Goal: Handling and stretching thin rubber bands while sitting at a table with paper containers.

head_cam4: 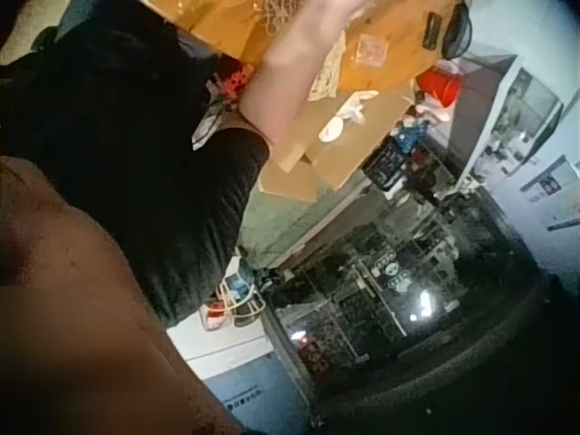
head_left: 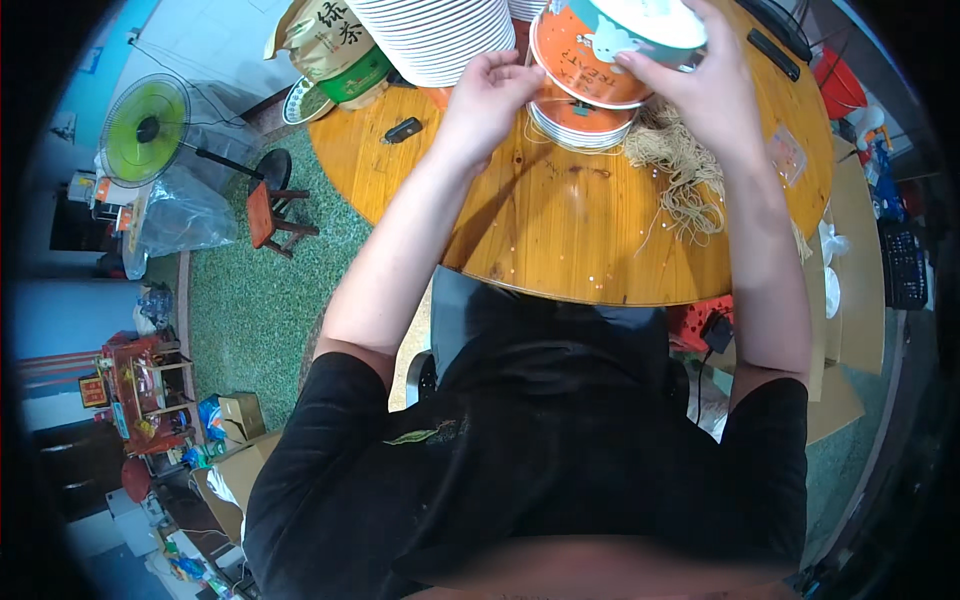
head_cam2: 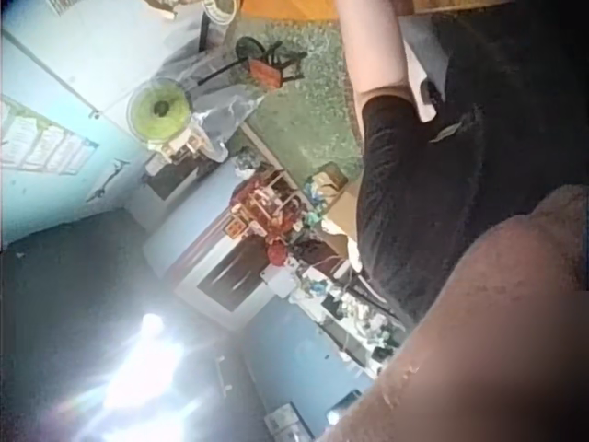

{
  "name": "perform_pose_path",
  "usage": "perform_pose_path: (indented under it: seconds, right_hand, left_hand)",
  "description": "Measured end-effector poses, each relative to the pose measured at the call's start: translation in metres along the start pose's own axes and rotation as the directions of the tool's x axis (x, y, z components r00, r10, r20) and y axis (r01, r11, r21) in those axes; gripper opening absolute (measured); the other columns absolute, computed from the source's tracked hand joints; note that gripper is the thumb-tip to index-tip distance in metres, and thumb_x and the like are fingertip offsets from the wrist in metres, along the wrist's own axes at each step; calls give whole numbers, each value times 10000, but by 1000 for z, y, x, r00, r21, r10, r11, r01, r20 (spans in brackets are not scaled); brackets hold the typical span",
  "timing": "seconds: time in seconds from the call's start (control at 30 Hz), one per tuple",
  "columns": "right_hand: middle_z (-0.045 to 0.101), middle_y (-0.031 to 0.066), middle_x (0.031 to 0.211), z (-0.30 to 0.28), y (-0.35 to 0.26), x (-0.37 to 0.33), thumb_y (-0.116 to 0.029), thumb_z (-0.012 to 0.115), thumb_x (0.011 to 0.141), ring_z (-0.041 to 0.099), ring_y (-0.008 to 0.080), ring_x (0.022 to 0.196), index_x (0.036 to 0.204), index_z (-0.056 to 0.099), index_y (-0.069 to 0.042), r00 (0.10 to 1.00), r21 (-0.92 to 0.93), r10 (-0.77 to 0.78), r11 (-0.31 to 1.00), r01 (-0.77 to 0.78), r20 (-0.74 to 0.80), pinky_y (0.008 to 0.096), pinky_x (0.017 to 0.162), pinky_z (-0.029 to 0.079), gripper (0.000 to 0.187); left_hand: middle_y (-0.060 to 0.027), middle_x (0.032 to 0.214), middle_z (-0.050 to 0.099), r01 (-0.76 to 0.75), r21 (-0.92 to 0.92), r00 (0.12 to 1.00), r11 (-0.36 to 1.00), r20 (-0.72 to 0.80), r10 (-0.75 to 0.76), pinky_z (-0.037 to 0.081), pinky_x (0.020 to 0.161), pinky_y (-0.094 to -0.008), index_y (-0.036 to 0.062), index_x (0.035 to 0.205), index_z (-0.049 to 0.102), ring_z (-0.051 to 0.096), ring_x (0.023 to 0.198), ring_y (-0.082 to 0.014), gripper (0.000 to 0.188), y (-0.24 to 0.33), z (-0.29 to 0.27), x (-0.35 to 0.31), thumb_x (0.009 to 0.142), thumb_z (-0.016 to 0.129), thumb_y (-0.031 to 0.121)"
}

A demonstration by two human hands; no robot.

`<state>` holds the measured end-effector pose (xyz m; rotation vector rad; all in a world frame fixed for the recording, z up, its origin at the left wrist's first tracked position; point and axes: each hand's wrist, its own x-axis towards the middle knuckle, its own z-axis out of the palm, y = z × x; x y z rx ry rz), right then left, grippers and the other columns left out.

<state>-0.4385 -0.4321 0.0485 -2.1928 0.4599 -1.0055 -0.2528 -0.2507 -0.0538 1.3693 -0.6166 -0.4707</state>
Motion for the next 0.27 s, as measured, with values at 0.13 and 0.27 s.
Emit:
perform_pose_path:
  seconds: [0.13, 0.27]
  right_hand:
    - [559, 277, 1446, 19, 10, 7, -307, 949, 758, 554, 392, 1382, 1507, 471, 55, 1000, -101, -23, 995, 21, -15, 462, 1181, 448, 959]
    - [522, 275, 1496, 14, 6, 12, -328, 935, 784, 525, 396, 1414, 1549, 431, 46, 997, -100, 47, 994, -40, 62, 460, 1199, 432, 990]
  left_hand:
    - [-102, 1114, 714, -266, 466, 945, 844, -45, 323, 595, 901, -305, -55, 1253, 638, 696, 971, -154, 416, -12, -5, -34, 950, 841, 146]
    - [-76, 1075, 703, -430, 463, 858, 775, -56, 510, 548, 768, -268, -7, 1196, 670, 655, 874, -132, 316, -5, -30, -54, 949, 830, 108]
